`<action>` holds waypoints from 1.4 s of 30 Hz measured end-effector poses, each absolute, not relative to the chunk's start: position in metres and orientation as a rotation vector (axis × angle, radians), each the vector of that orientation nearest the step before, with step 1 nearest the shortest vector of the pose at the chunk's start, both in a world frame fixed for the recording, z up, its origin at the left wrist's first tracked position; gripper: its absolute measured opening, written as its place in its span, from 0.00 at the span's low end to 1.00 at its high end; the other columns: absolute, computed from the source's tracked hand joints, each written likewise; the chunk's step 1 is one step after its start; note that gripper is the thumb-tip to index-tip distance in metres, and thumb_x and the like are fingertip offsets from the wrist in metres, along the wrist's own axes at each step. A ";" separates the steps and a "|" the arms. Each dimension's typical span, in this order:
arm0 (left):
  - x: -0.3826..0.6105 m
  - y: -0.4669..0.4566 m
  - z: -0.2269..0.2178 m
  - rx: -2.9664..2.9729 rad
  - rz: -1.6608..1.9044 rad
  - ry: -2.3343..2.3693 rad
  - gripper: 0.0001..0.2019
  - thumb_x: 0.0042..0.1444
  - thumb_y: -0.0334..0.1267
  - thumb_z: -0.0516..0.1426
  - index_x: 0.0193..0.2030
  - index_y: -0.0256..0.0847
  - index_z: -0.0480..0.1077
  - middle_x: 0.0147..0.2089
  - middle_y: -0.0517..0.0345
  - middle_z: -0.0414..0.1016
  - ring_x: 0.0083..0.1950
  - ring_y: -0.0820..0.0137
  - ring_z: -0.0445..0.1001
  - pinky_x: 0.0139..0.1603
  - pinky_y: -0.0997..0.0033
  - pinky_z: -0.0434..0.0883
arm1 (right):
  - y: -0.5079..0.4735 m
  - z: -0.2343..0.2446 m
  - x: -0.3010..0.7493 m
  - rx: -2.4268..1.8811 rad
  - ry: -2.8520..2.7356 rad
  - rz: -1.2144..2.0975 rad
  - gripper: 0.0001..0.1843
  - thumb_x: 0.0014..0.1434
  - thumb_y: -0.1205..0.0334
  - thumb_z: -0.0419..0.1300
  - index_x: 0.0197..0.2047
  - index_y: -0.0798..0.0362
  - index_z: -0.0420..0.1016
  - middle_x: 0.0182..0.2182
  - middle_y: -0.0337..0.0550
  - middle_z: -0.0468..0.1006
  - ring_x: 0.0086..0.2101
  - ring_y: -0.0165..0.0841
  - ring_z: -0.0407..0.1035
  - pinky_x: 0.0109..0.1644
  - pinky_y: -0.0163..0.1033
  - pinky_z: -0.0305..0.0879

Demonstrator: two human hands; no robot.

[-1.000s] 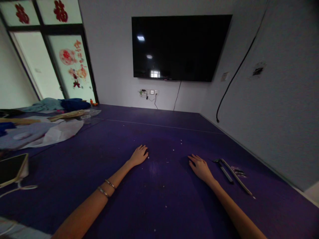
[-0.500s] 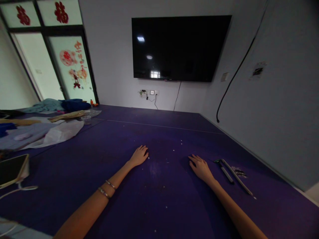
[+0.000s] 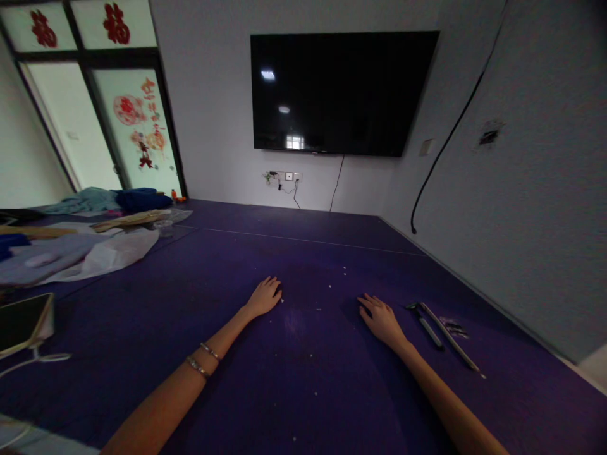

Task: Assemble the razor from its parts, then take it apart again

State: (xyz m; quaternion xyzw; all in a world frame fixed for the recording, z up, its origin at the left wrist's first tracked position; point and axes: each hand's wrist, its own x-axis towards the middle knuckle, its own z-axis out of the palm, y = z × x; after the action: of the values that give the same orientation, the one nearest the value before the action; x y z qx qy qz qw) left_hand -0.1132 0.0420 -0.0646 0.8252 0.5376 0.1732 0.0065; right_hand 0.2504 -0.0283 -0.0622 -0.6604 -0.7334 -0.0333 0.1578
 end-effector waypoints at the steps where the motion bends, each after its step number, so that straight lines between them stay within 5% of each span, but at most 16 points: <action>1: -0.113 0.042 -0.064 2.580 0.543 1.683 0.22 0.60 0.44 0.44 0.56 0.34 0.63 0.63 0.44 0.59 0.66 0.59 0.51 0.64 0.57 0.51 | -0.028 -0.062 0.251 -1.889 -2.095 -0.097 0.23 0.61 0.56 0.45 0.56 0.51 0.67 0.58 0.49 0.65 0.59 0.43 0.54 0.58 0.51 0.51; 30: -0.115 0.047 -0.066 2.587 0.557 1.680 0.23 0.60 0.44 0.44 0.56 0.32 0.63 0.62 0.42 0.60 0.66 0.57 0.52 0.63 0.56 0.52 | -0.028 -0.063 0.250 -1.819 -2.025 -0.056 0.22 0.60 0.57 0.47 0.55 0.51 0.69 0.57 0.49 0.66 0.58 0.43 0.56 0.58 0.52 0.51; 42: -0.118 0.055 -0.072 2.640 0.593 1.684 0.24 0.59 0.44 0.44 0.56 0.32 0.65 0.61 0.43 0.62 0.64 0.57 0.55 0.63 0.56 0.54 | -0.043 -0.015 0.336 -1.668 -1.400 -0.156 0.19 0.49 0.62 0.52 0.40 0.59 0.78 0.36 0.51 0.79 0.35 0.36 0.73 0.43 0.39 0.66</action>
State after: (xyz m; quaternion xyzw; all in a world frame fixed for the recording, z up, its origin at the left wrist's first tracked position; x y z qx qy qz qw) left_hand -0.1184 0.0552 -0.0718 0.8281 0.5284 0.1859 -0.0226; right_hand 0.3361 -0.0426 -0.0152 -0.6778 -0.5691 -0.0635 0.4611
